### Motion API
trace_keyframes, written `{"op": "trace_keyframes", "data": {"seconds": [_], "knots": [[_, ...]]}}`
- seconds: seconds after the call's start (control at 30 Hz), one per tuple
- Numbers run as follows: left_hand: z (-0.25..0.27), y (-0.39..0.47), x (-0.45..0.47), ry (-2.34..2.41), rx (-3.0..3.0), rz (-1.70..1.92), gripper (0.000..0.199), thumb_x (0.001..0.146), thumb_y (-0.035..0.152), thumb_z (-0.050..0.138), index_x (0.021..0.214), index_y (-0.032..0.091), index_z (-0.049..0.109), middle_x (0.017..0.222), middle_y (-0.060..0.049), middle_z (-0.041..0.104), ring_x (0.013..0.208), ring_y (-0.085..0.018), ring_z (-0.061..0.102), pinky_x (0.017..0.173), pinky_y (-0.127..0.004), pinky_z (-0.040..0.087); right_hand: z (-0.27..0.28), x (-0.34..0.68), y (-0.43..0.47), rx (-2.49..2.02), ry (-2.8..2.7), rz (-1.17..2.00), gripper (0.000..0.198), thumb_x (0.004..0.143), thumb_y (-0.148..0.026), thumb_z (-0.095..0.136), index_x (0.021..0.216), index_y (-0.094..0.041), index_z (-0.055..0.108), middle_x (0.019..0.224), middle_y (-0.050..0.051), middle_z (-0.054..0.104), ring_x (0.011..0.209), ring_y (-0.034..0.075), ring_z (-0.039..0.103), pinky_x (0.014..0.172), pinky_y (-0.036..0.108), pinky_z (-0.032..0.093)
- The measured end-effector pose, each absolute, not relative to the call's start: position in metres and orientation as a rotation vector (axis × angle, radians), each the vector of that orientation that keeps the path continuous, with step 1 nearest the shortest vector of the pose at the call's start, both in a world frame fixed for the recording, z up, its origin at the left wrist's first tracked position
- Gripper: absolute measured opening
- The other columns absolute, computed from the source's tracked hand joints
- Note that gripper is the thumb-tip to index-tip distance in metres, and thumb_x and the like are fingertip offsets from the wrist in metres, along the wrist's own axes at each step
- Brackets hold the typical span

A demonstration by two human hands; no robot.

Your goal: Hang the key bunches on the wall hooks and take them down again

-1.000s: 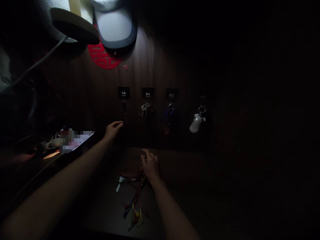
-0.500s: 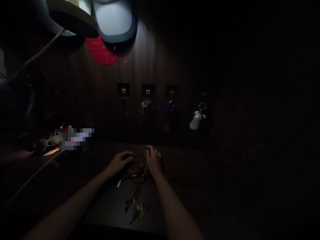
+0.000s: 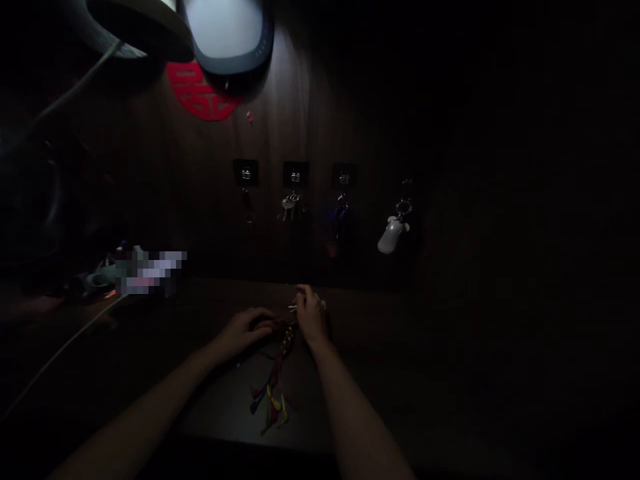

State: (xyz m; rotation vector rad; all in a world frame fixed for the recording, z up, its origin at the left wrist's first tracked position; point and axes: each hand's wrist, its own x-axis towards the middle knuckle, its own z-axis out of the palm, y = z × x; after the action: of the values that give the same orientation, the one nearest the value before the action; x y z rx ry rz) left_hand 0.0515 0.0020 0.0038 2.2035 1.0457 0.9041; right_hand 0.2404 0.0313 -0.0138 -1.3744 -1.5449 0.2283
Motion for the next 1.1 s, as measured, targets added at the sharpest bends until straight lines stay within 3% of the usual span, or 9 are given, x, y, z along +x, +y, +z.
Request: {"op": "trace_keyframes", "data": {"seconds": [0.2,0.43,0.77,1.1], "knots": [[0.008,0.006,0.046,1.157,2.041,1.023,0.017,0.075,0.027,0.054,0.085,0.019,0.064,0.084,-0.001,0.068,0.080,-0.016,0.062,0.072,-0.024,0.044,-0.004,0.236,0.020,-1.354,-1.661,0.258,0.018,0.082,-0.026,0.045,0.088,-0.024,0.062,0.082,0.001,0.066,0.080,0.016,0.060,0.077,0.030,0.041],[0.003,0.014,0.042,1.177,2.000,1.101,0.016,0.075,0.028,0.055,0.082,0.018,0.064,0.084,-0.001,0.068,0.078,-0.016,0.061,0.073,-0.024,0.045,0.004,0.223,0.006,-1.255,-1.949,0.257,0.012,0.081,-0.027,0.054,0.087,-0.024,0.063,0.087,0.002,0.067,0.086,0.017,0.057,0.080,0.032,0.036],[0.006,0.011,0.044,1.164,1.960,1.099,0.030,0.083,0.039,0.044,0.087,0.019,0.067,0.093,-0.003,0.069,0.091,-0.018,0.061,0.082,-0.028,0.045,0.002,0.223,0.011,-1.235,-1.835,0.132,0.012,0.084,-0.024,0.048,0.087,-0.023,0.060,0.087,0.001,0.066,0.086,0.017,0.057,0.079,0.030,0.035],[0.004,0.005,0.053,1.018,1.939,1.088,0.030,0.081,0.033,0.051,0.106,0.020,0.062,0.103,-0.004,0.068,0.093,-0.018,0.062,0.084,-0.029,0.046,0.010,0.217,0.005,-1.044,-1.776,0.016,0.016,0.087,-0.028,0.045,0.084,-0.024,0.059,0.083,0.001,0.065,0.082,0.016,0.057,0.077,0.030,0.036]]}}
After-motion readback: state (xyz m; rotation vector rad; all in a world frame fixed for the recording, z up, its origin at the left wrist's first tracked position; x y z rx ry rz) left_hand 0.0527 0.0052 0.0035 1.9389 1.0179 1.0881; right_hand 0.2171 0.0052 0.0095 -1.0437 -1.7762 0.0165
